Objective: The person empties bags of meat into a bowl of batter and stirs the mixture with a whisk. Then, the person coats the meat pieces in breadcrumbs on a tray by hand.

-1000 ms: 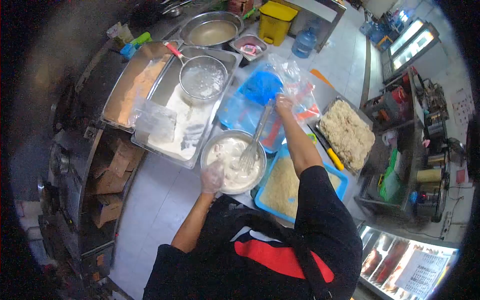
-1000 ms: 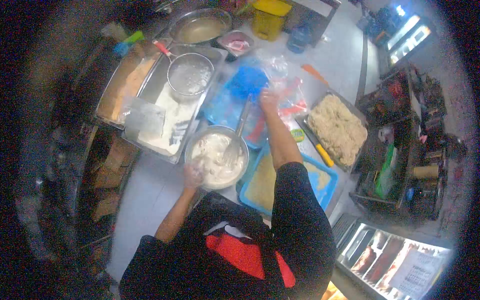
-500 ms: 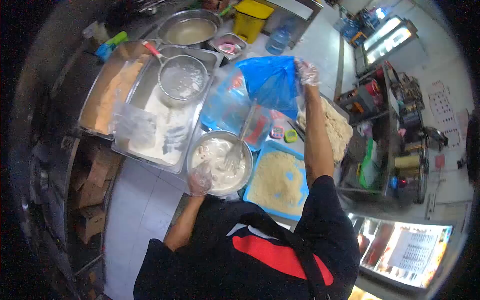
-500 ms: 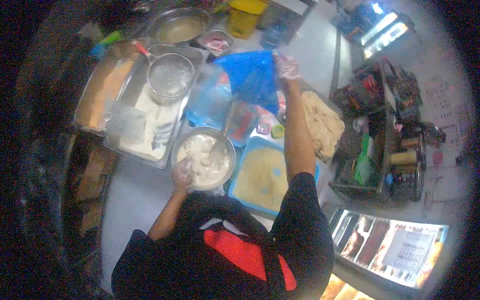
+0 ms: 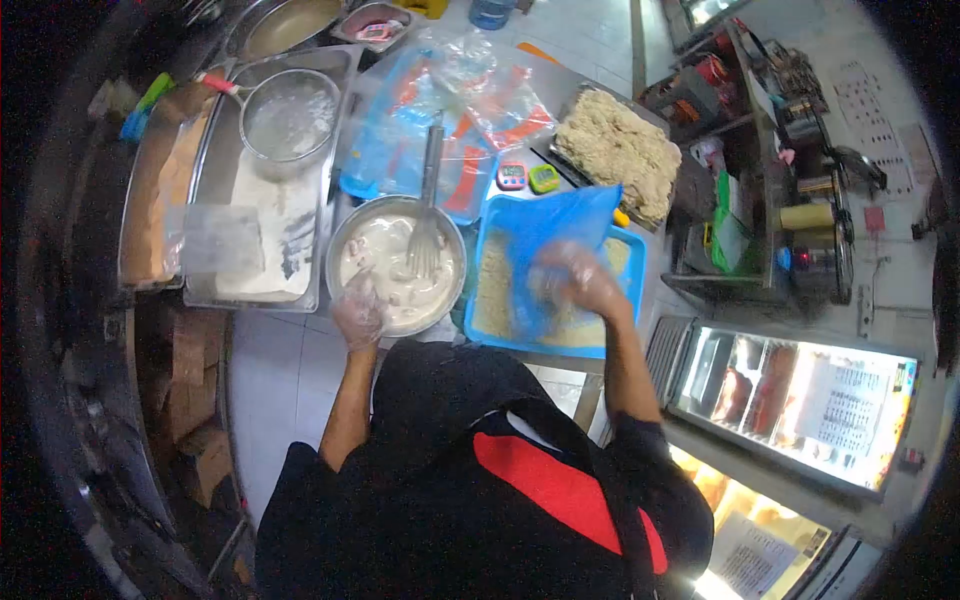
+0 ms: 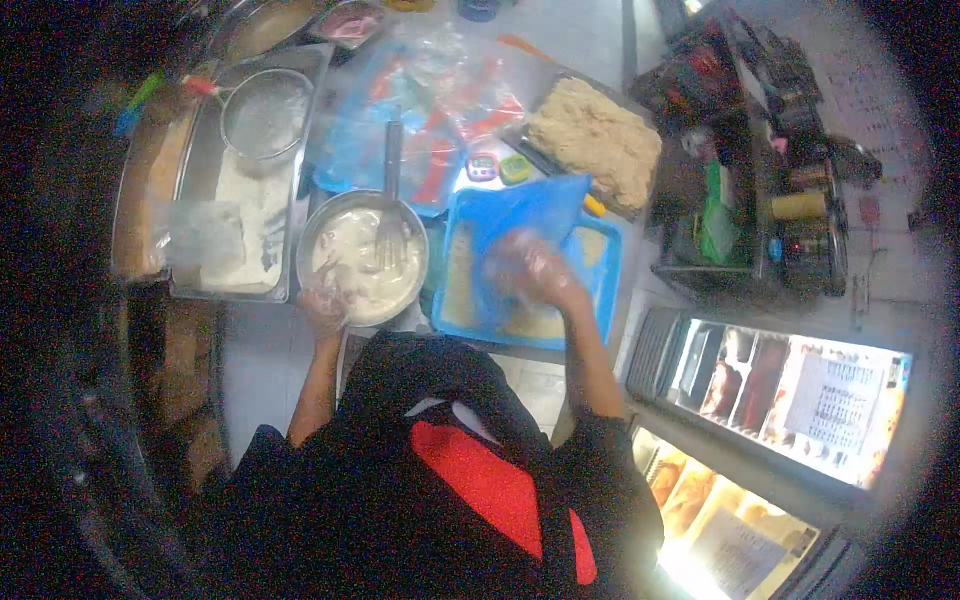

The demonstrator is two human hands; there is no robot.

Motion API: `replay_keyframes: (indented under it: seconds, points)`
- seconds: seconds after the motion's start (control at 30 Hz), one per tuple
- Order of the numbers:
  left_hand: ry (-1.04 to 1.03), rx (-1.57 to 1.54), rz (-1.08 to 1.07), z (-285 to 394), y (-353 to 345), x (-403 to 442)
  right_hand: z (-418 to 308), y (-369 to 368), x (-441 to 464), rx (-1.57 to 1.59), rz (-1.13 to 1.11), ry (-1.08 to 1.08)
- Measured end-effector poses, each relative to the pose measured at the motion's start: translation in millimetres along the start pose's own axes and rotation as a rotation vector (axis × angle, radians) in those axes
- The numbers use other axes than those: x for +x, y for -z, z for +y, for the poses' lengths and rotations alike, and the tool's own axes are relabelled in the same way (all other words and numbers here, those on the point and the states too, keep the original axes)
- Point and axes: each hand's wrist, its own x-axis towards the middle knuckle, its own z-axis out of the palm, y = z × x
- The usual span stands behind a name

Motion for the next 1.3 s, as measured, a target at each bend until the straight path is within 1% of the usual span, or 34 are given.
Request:
replay_keyframes:
  seconds: [0.03,0.1,0.13,0.2,0.3,0.37,0.4,0.5,0.53,0.57,0.6,0.7,0.8,0.9,1.0,1.03,1.1,1.13,1.17,1.27,1.3]
  points:
    - [0.034,-0.04,-0.016,1,1,-2,19,-14,-15,0.193,-0.134,0.166]
    - [0.102,-0.118,-0.044,6,0,-1,58,-22,-40,0.311,0.213,-0.404]
    - [0.01,-0.025,-0.016,7,-1,1,79,-28,-51,0.375,0.383,-0.685]
    - [-0.18,0.164,0.018,10,2,-1,126,-44,-58,-0.196,0.506,-0.916]
    - [-0.113,0.151,-0.044,27,7,4,205,-82,-49,-0.166,0.614,-1.085]
    - [-0.189,0.243,-0.033,4,3,2,227,-89,-38,-0.057,0.653,-0.996]
    - [-0.226,0.284,-0.029,10,2,5,229,-87,-37,-0.007,0.673,-0.953]
    - [-0.021,0.071,-0.061,31,5,6,230,-86,-39,-0.108,0.809,-0.923]
    - [-0.058,0.099,-0.046,31,4,8,199,-69,-36,-0.038,0.832,-0.875]
    - [-0.089,0.133,-0.031,29,4,8,137,-37,-36,0.035,0.846,-0.826]
    - [-0.116,0.169,-0.024,26,7,4,104,-23,-38,0.106,0.853,-0.785]
    - [0.03,-0.001,-0.048,22,3,2,117,-19,-55,-0.139,0.838,-0.509]
    - [-0.282,0.267,0.029,21,4,3,97,-3,-55,0.017,0.867,-0.408]
    - [-0.175,0.151,-0.042,23,8,3,56,17,-45,0.051,0.861,-0.467]
    - [-0.239,0.292,-0.001,11,4,-1,56,24,-47,-0.094,0.794,-0.453]
    - [-0.212,0.211,0.014,8,2,-1,51,28,-48,-0.093,0.872,-0.241]
    - [-0.163,0.051,0.046,6,-1,2,36,39,-46,0.094,0.961,-0.211]
    - [-0.16,0.079,0.04,8,0,1,31,43,-44,0.189,1.004,-0.199]
    - [-0.159,0.106,0.035,10,1,2,33,52,-46,0.19,0.977,-0.082]
    - [-0.139,0.132,0.02,16,4,3,36,54,-39,-0.019,0.934,-0.115]
    - [-0.134,0.13,0.01,17,4,2,33,51,-39,0.031,0.978,-0.085]
